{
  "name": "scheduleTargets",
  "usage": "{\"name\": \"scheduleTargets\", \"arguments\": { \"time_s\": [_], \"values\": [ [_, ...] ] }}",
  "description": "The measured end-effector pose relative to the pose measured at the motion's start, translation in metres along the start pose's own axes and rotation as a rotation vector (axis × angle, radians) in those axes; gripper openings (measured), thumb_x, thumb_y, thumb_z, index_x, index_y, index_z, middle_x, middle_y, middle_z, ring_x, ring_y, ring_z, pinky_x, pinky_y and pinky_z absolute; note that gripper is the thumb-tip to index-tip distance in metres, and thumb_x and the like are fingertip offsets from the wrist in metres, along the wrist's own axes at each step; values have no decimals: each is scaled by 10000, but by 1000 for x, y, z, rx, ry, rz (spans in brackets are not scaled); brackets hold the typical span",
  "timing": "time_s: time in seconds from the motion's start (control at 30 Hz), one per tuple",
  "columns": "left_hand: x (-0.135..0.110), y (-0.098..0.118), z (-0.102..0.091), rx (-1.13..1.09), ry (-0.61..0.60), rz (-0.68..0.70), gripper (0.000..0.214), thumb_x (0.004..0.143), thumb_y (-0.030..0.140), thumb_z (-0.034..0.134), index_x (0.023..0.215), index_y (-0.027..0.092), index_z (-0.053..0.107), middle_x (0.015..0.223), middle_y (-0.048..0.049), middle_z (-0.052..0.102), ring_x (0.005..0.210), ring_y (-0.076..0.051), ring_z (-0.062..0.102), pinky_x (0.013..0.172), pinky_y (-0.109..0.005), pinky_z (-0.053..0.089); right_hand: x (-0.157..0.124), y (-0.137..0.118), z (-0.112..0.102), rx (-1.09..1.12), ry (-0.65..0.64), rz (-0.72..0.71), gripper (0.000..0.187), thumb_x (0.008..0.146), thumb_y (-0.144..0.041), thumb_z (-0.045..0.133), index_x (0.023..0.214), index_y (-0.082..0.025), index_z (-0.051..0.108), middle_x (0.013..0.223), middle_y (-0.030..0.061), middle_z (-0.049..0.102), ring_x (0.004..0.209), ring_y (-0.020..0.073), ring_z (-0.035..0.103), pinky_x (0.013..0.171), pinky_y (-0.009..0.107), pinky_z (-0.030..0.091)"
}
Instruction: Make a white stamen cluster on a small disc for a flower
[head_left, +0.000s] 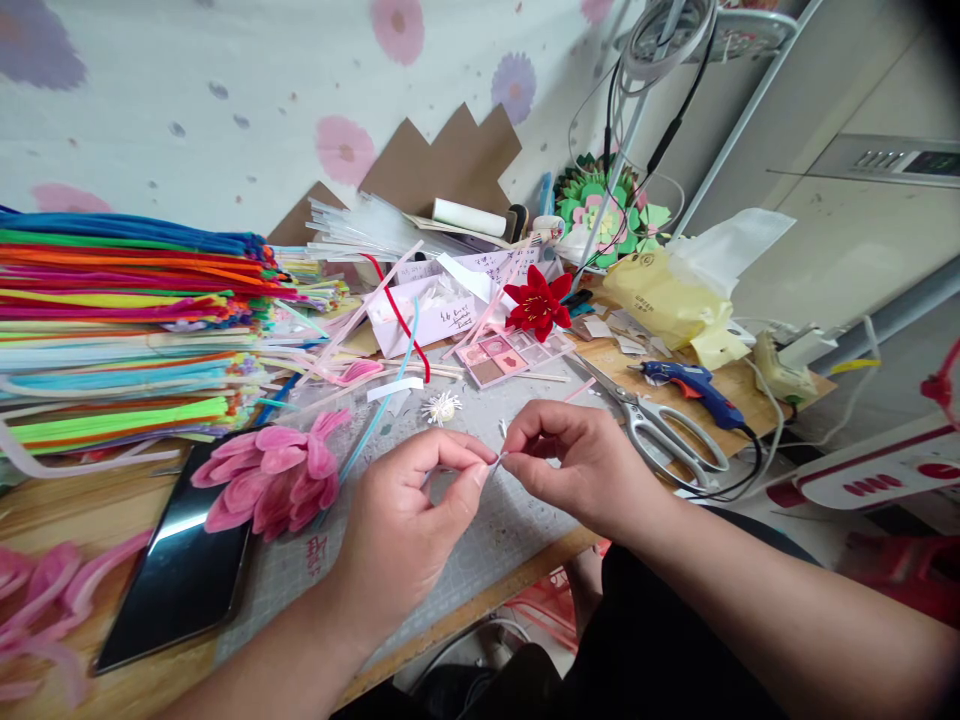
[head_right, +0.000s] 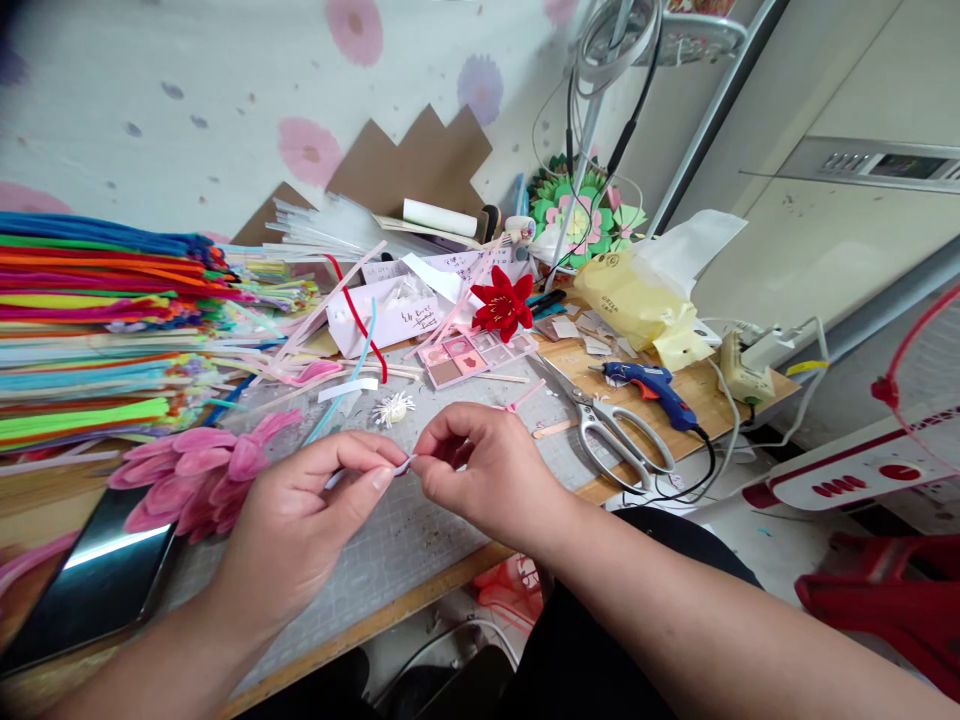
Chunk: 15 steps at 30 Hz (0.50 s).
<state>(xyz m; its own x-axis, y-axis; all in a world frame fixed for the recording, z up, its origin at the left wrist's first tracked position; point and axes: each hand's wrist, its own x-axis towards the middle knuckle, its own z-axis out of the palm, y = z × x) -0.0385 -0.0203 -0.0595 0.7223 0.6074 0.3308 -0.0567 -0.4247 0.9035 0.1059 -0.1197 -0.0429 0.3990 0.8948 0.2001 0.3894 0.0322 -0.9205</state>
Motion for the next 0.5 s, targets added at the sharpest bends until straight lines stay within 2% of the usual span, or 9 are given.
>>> {"name": "scheduleTargets", "arguments": {
  "time_s": [0.13, 0.3, 0.5],
  "values": [
    [-3, 0, -1, 6, -17, 46, 145, 849, 122, 573, 766, 228, 626, 867, 21, 698, 848, -128, 651, 783, -234, 495, -2, -2, 1, 4, 6, -27, 53, 713, -183, 618, 675, -166, 585, 633, -2, 595, 573, 109, 539, 564, 249, 463],
    [-6, -1, -2, -84, -15, 15, 106, 844, 142, 609, 860, 247, 620, 878, 32, 690, 839, -119, 659, 764, -209, 513, -4, -3, 1, -12, 18, -65, 71, 722, -175, 634, 675, -168, 580, 640, 1, 598, 586, 115, 549, 573, 250, 470],
    [-3, -2, 3, -23, 42, 4, 106, 814, 129, 644, 803, 230, 616, 823, 25, 690, 796, -122, 669, 740, -203, 525, -5, -4, 1, 11, 1, -53, 109, 722, -186, 674, 670, -167, 580, 624, -10, 590, 576, 102, 535, 560, 230, 445]
  ]
}}
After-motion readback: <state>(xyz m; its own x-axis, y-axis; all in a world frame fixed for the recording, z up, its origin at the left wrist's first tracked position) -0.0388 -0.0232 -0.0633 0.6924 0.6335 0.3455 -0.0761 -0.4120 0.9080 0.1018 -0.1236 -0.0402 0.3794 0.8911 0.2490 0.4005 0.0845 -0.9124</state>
